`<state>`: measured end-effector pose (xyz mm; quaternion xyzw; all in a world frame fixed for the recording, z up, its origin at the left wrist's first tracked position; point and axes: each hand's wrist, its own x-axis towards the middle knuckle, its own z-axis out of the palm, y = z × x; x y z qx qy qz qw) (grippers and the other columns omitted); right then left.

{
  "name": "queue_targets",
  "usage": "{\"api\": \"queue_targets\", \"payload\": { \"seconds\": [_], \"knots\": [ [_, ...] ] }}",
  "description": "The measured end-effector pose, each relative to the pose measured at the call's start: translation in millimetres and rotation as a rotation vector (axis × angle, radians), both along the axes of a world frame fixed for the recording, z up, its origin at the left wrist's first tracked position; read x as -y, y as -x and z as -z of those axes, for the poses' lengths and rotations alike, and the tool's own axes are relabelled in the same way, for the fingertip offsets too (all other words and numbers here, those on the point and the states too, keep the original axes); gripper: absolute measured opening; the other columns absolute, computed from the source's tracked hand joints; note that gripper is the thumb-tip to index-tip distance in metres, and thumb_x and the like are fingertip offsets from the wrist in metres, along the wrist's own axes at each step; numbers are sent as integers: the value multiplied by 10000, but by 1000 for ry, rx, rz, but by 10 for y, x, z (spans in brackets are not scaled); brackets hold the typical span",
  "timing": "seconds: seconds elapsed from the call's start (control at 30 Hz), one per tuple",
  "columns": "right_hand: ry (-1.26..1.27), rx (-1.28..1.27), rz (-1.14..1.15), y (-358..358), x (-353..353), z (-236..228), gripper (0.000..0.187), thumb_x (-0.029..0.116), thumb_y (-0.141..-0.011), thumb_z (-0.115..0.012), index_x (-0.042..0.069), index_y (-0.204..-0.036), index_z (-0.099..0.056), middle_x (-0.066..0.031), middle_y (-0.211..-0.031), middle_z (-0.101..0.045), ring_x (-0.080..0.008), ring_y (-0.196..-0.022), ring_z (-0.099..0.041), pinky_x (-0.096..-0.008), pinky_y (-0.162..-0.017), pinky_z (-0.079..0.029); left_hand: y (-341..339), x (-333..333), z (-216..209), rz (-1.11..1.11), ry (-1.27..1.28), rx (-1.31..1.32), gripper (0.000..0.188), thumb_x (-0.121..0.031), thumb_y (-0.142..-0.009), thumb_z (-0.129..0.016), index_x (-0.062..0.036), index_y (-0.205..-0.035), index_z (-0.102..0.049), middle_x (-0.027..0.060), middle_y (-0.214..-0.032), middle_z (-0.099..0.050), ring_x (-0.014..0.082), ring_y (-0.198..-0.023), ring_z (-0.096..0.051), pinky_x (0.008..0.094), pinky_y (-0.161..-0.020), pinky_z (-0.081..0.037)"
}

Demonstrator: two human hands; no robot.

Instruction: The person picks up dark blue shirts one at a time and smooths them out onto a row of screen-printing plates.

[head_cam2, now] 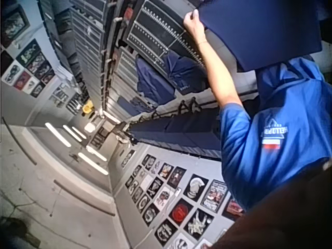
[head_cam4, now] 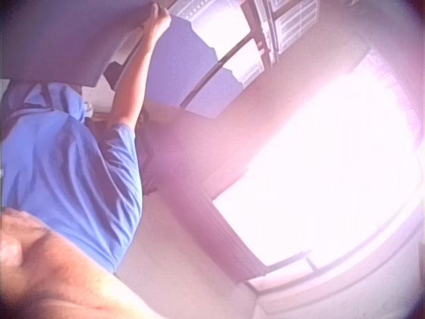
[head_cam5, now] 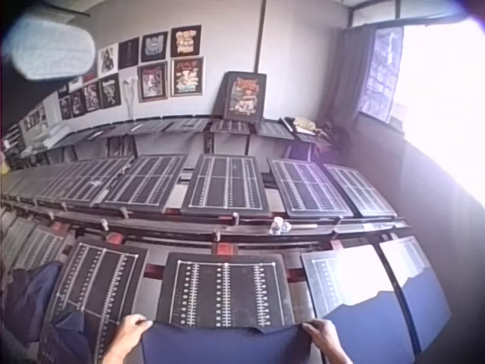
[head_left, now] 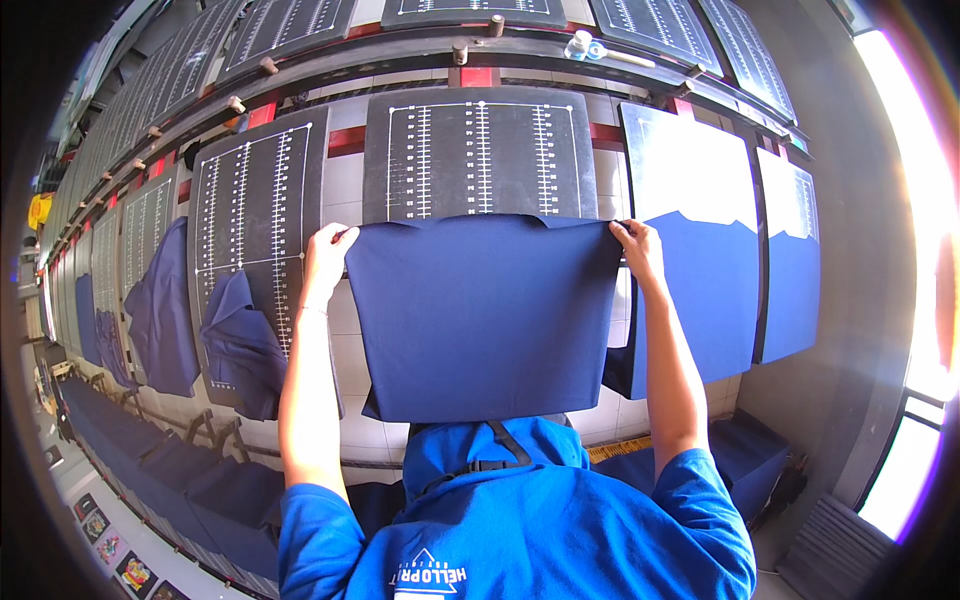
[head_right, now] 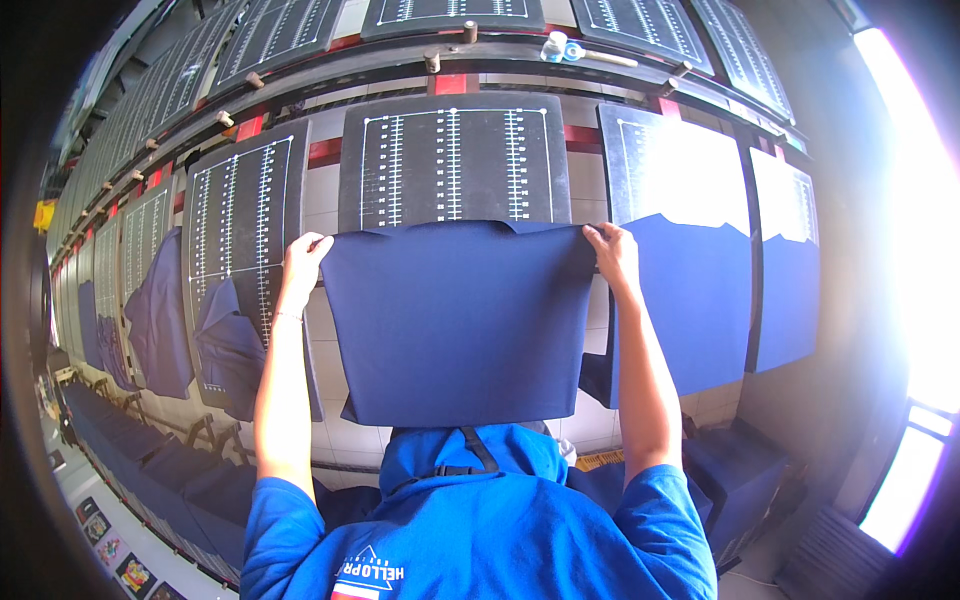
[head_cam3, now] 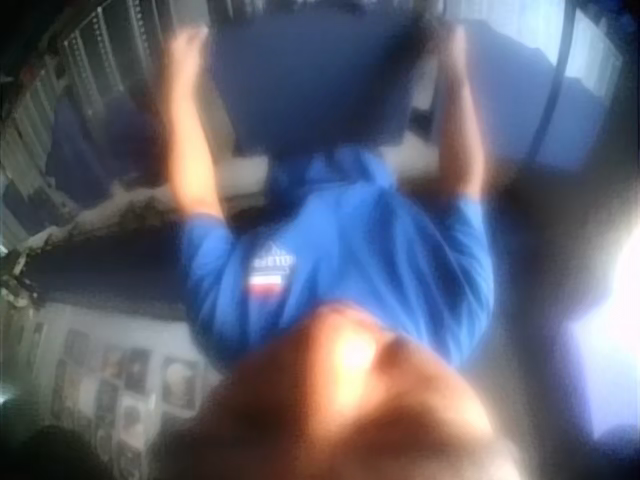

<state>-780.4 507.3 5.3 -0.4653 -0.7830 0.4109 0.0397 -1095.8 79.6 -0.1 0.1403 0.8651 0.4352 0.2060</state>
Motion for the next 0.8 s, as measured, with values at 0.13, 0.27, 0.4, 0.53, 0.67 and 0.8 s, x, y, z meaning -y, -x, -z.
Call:
{"api": "queue_targets", "payload": {
  "seconds": [0.13, 0.27, 0.4, 0.53, 0.67, 0.8],
  "knots": [
    [-180, 119, -57, 50, 44, 14, 340, 321, -912, -714, -19, -937, -710, -163, -800, -696, -297, -733, -670, -402, -717, -530, 3, -21, 29, 12, 69, -16, 226, -211, -919, -732, 12, -943, -700, -5, -704, -592, 87, -678, -512, 279, -641, -430],
    [-527, -24, -79, 67, 209, 61, 367, 288, -864, -763, 36, -1113, -672, -194, -1139, -668, -381, -1029, -644, -455, -892, -515, -102, -84, 41, -11, 155, -191, 257, -207, -887, -748, 8, -1018, -695, 113, -848, -676, 196, -764, -629, 340, -742, -509],
    [-765, -222, -651, 444, 800, -395, 579, 298, -824, -792, 103, -1331, -591, -221, -1412, -530, -417, -1288, -513, -490, -1083, -423, -710, -686, -258, 459, 86, -704, 422, -211, -872, -738, -48, -1248, -637, 212, -1414, -498, 399, -1298, -477, 509, -1088, -395],
    [-791, -41, -373, 538, 600, -55, 599, 355, -935, -672, 31, -1413, -511, -285, -1496, -414, -452, -1386, -397, -497, -1155, -341, -645, -794, -66, 331, 426, -734, 518, -301, -924, -690, -44, -1355, -561, 249, -1566, -313, 434, -1414, -347, 556, -1153, -314],
    [64, -424, 78, -120, 692, 126, 643, 428, -1059, -479, 31, -1546, -344, -233, -1582, -349, -371, -1461, -341, -441, -1190, -300, -721, 59, 338, 14, -23, -292, 576, -286, -1042, -549, -3, -1512, -377, 247, -1573, -342, 370, -1457, -349, 456, -1190, -304],
    [1027, -281, 241, -1695, 1220, 929, 837, 705, -1014, -248, 68, -1540, -386, -128, -1534, -457, -252, -1354, -489, -429, -1154, -359, -1666, 1030, 617, -334, -406, 880, 792, -639, -1044, -310, 41, -1354, -573, 148, -1319, -637, 224, -1240, -587, 358, -1076, -437]
  ]
}}
